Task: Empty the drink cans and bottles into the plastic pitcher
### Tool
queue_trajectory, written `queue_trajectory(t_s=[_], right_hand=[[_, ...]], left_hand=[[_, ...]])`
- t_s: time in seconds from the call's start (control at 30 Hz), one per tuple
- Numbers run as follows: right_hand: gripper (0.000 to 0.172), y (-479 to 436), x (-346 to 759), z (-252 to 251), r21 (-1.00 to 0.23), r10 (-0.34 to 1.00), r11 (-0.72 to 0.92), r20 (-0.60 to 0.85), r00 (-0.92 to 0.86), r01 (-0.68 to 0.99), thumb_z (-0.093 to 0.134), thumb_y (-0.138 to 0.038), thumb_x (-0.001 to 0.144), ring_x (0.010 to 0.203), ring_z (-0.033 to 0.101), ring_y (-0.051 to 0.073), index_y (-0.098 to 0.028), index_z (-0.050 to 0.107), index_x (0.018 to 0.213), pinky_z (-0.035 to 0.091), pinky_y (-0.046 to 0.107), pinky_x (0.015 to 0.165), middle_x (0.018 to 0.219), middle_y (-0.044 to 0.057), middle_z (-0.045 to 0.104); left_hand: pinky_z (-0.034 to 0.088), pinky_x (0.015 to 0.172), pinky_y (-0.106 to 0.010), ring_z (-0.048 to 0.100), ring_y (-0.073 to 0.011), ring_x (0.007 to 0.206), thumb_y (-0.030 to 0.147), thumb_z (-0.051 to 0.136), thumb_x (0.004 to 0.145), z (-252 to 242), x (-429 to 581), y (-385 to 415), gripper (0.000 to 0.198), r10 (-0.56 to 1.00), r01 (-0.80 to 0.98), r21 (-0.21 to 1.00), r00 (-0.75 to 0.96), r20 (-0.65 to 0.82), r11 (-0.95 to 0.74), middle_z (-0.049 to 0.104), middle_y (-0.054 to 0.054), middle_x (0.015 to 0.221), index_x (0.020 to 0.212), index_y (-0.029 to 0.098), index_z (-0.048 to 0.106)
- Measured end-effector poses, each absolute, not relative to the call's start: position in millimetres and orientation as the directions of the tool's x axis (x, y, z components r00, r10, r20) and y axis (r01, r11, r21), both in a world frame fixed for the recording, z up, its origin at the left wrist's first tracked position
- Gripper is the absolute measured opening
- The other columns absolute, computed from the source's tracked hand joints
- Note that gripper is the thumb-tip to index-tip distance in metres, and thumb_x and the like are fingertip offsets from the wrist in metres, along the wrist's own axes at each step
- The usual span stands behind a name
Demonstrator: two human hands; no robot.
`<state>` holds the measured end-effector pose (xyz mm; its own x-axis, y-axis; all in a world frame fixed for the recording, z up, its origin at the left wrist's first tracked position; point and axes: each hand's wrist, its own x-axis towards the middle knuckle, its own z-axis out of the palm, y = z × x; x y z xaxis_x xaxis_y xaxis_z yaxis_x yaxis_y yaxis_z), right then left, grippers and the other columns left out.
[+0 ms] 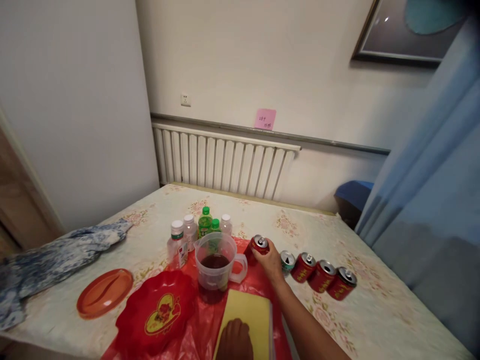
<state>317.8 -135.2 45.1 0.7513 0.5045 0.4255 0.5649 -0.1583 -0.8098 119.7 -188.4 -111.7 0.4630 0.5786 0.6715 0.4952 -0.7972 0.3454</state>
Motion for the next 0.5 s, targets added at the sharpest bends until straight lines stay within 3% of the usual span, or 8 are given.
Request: queue_trajectory(t_s=[0.13, 0.3, 0.4, 0.5], right_hand=[[0.061, -199.5, 307.7, 49.3, -0.850, 0.459, -0.157, 0.388, 0.799, 0.503, 0.069, -0.048, 0.063, 0.099, 0.068, 0.030, -0.013, 0.062, 0.112, 0.053, 0.041, 0.088, 0.107, 0.015, 0.072], [0.064, -265.4, 279.2, 52.2, -0.952, 0.468, -0.048, 0.246, 0.849, 0.303, 0.074, -0.043, 0.061, 0.094, 0.071, 0.029, -0.014, 0.062, 0.116, 0.057, 0.040, 0.084, 0.106, 0.012, 0.073], [0.063, -292.1, 261.2, 53.5, -0.970, 0.496, 0.034, 0.227, 0.838, 0.242, 0.076, -0.040, 0.061, 0.098, 0.070, 0.029, -0.013, 0.062, 0.116, 0.057, 0.041, 0.088, 0.110, 0.012, 0.072], [0.058, -310.1, 245.1, 55.9, -0.979, 0.524, 0.084, 0.201, 0.828, 0.184, 0.077, -0.038, 0.061, 0.096, 0.071, 0.029, -0.014, 0.063, 0.113, 0.057, 0.041, 0.088, 0.108, 0.012, 0.073]], left_hand=[[0.043, 0.080, -0.034, 0.058, -0.0207, 0.085, 0.005, 0.037, 0.086, -84.7, 109.2, -194.6, 0.028, 0.603, 0.474, 0.379, 0.546, 0.581, -0.795, 0.062, -0.005, 0.086, 0.086, 0.021, 0.060], [0.045, 0.087, -0.039, 0.057, -0.0230, 0.091, 0.013, 0.039, 0.087, -53.2, 103.4, -194.0, 0.024, 0.681, 0.412, 0.593, 0.643, 0.350, -0.692, 0.062, -0.007, 0.090, 0.086, 0.019, 0.063], [0.047, 0.093, -0.040, 0.060, -0.0229, 0.100, 0.017, 0.044, 0.084, -42.1, 104.0, -195.2, 0.026, 0.681, 0.371, 0.651, 0.661, 0.315, -0.662, 0.064, -0.010, 0.102, 0.103, 0.016, 0.062], [0.049, 0.095, -0.038, 0.060, -0.0223, 0.111, 0.024, 0.054, 0.080, -31.8, 103.4, -203.1, 0.051, 0.683, 0.319, 0.721, 0.673, 0.285, -0.615, 0.061, -0.015, 0.122, 0.129, 0.012, 0.047]])
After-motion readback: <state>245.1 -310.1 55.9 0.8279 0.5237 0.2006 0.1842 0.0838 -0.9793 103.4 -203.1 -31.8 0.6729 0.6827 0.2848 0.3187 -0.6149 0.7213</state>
